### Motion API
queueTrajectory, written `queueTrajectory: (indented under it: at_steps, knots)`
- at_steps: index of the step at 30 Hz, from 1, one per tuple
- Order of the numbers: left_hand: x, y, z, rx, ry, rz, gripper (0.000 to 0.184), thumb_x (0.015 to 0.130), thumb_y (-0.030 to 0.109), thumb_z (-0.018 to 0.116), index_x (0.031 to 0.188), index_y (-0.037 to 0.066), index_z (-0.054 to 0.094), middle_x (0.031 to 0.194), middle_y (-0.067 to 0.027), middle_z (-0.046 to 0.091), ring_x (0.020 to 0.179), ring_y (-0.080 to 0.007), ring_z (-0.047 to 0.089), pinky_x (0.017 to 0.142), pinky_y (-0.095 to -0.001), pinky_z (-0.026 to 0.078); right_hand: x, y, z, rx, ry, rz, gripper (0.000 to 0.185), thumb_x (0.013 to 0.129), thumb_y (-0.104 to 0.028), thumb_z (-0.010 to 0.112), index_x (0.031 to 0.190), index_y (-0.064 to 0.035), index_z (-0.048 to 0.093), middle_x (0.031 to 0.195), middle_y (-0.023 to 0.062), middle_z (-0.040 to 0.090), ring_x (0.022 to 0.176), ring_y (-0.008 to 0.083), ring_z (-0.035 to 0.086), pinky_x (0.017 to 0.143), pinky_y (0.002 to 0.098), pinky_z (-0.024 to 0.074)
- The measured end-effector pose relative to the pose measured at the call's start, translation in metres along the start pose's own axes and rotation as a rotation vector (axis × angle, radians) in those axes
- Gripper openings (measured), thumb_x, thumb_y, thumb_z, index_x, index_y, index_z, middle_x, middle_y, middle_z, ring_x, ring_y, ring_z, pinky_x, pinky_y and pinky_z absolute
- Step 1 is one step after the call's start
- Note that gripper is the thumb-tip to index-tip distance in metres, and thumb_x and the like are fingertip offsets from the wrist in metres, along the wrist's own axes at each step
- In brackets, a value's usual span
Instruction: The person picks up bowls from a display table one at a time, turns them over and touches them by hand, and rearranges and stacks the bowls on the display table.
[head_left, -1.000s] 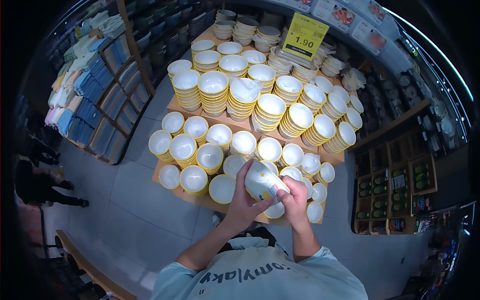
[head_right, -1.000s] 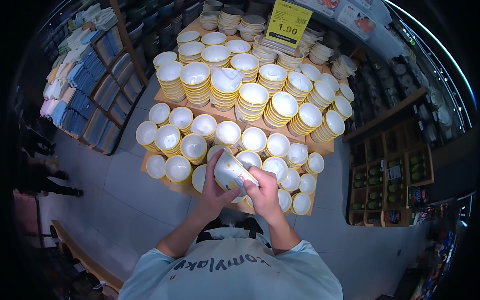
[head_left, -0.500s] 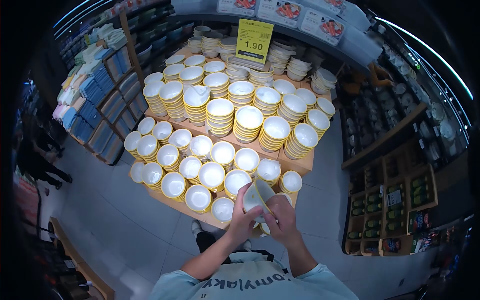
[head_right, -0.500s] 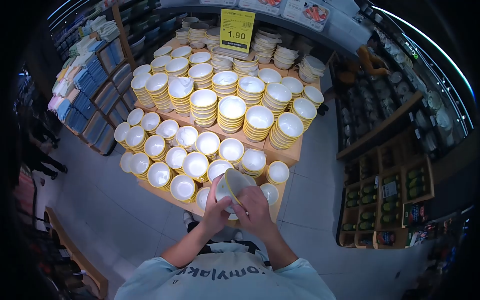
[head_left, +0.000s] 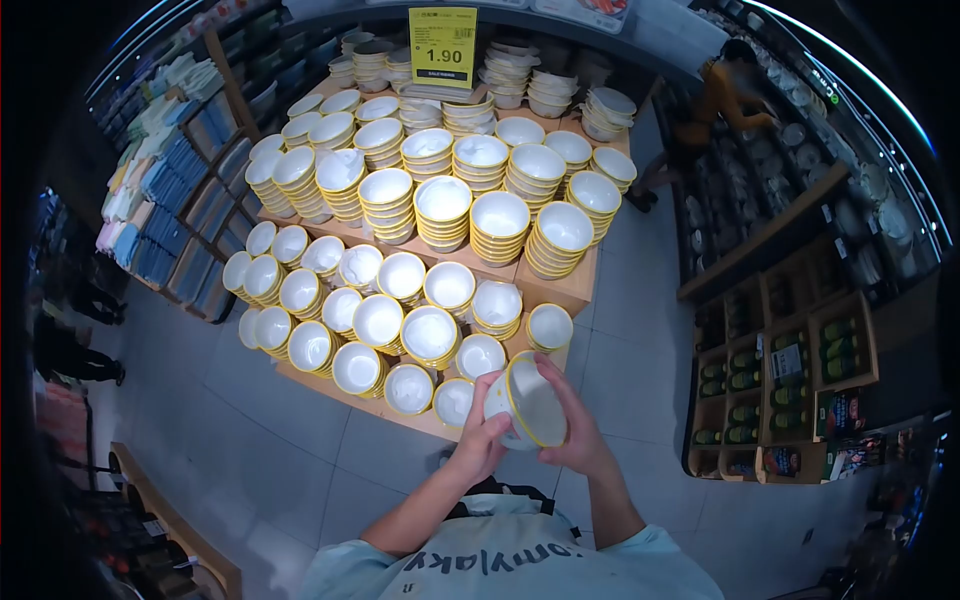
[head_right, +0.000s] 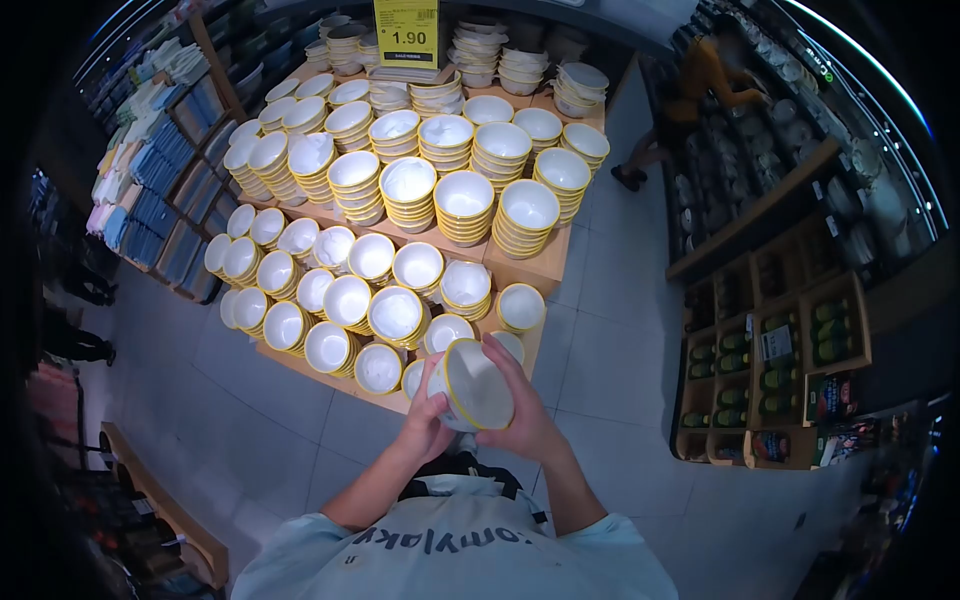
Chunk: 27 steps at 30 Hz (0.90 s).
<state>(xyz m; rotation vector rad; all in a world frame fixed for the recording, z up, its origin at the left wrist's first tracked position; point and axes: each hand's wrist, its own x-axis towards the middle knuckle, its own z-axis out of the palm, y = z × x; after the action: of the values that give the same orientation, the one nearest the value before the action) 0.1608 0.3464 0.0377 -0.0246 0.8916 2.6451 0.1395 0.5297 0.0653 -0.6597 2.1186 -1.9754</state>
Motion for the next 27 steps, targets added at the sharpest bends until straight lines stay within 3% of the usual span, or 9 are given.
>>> queueTrajectory:
  at_steps: [4, 11, 13, 16, 20, 23, 25, 27]
  knots:
    - [0.001, -0.004, 0.001, -0.128, -0.051, -0.041, 0.082, 0.086, 0.038, 0.076, 0.148, 0.018, 0.027, 0.140, -0.0051, 0.043, 0.132, -0.0200, 0.045, 0.106, -0.0388, 0.043, 0.000, -0.015, 0.006, 0.092, 0.057, 0.077, 0.128, 0.062, -0.047, 0.094, 0.158, -0.0006, 0.024, 0.166, 0.0152, 0.022, 0.152, 0.0280, 0.024, 0.122, 0.0411, 0.0227]
    - [-0.024, 0.012, -0.016, -0.104, -0.069, -0.034, 0.084, 0.089, 0.031, 0.074, 0.154, 0.019, 0.021, 0.144, -0.0069, 0.041, 0.136, -0.0224, 0.043, 0.110, -0.0418, 0.043, 0.002, -0.009, 0.033, 0.068, 0.010, 0.131, 0.128, 0.060, -0.039, 0.096, 0.158, -0.0030, 0.023, 0.162, 0.0137, 0.027, 0.150, 0.0270, 0.028, 0.121, 0.0405, 0.0255]
    - [-0.029, 0.016, -0.019, -0.111, 0.029, -0.014, 0.087, 0.088, 0.033, 0.074, 0.155, 0.018, 0.021, 0.146, -0.0077, 0.040, 0.138, -0.0232, 0.043, 0.111, -0.0424, 0.043, 0.009, -0.006, 0.043, 0.037, -0.003, 0.154, 0.119, 0.060, -0.030, 0.093, 0.155, -0.0034, 0.027, 0.159, 0.0162, 0.030, 0.149, 0.0311, 0.028, 0.121, 0.0438, 0.0256]
    - [-0.027, 0.016, -0.013, -0.132, 0.111, 0.043, 0.097, 0.082, 0.041, 0.074, 0.157, 0.015, 0.018, 0.147, -0.0087, 0.042, 0.139, -0.0258, 0.043, 0.113, -0.0441, 0.040, 0.020, -0.002, 0.039, -0.164, -0.044, 0.074, 0.119, 0.058, -0.029, 0.094, 0.154, -0.0055, 0.029, 0.156, 0.0178, 0.030, 0.148, 0.0346, 0.027, 0.120, 0.0459, 0.0264]
    - [-0.004, 0.004, -0.005, -0.186, 0.105, 0.066, 0.092, 0.079, 0.032, 0.073, 0.155, 0.016, 0.024, 0.146, -0.0093, 0.041, 0.138, -0.0261, 0.043, 0.113, -0.0431, 0.039, 0.032, -0.002, 0.007, -0.303, -0.122, -0.033, 0.119, 0.057, -0.028, 0.095, 0.154, -0.0079, 0.031, 0.156, 0.0186, 0.029, 0.148, 0.0387, 0.026, 0.120, 0.0480, 0.0263]
    - [0.030, -0.015, 0.002, -0.224, 0.040, 0.118, 0.091, 0.075, 0.025, 0.071, 0.154, 0.015, 0.026, 0.146, -0.0105, 0.042, 0.138, -0.0272, 0.043, 0.114, -0.0425, 0.037, 0.032, 0.009, -0.027, -0.356, -0.109, -0.084, 0.121, 0.055, -0.036, 0.097, 0.154, -0.0087, 0.033, 0.161, 0.0187, 0.026, 0.151, 0.0372, 0.024, 0.121, 0.0488, 0.0246]
    - [0.069, -0.036, 0.022, -0.153, -0.026, 0.154, 0.091, 0.074, 0.019, 0.070, 0.154, 0.015, 0.027, 0.146, -0.0112, 0.042, 0.139, -0.0279, 0.042, 0.115, -0.0422, 0.035, 0.039, 0.013, -0.075, -0.314, -0.135, -0.075, 0.118, 0.056, -0.025, 0.096, 0.154, -0.0119, 0.031, 0.163, 0.0209, 0.017, 0.150, 0.0417, 0.021, 0.120, 0.0525, 0.0258]
    - [0.091, -0.052, 0.043, -0.192, 0.010, 0.159, 0.090, 0.075, 0.018, 0.070, 0.153, 0.014, 0.027, 0.147, -0.0115, 0.041, 0.140, -0.0283, 0.041, 0.116, -0.0428, 0.033, 0.044, 0.017, -0.113, -0.314, -0.185, -0.093, 0.119, 0.055, -0.024, 0.096, 0.154, -0.0125, 0.031, 0.164, 0.0213, 0.016, 0.150, 0.0417, 0.020, 0.120, 0.0528, 0.0257]
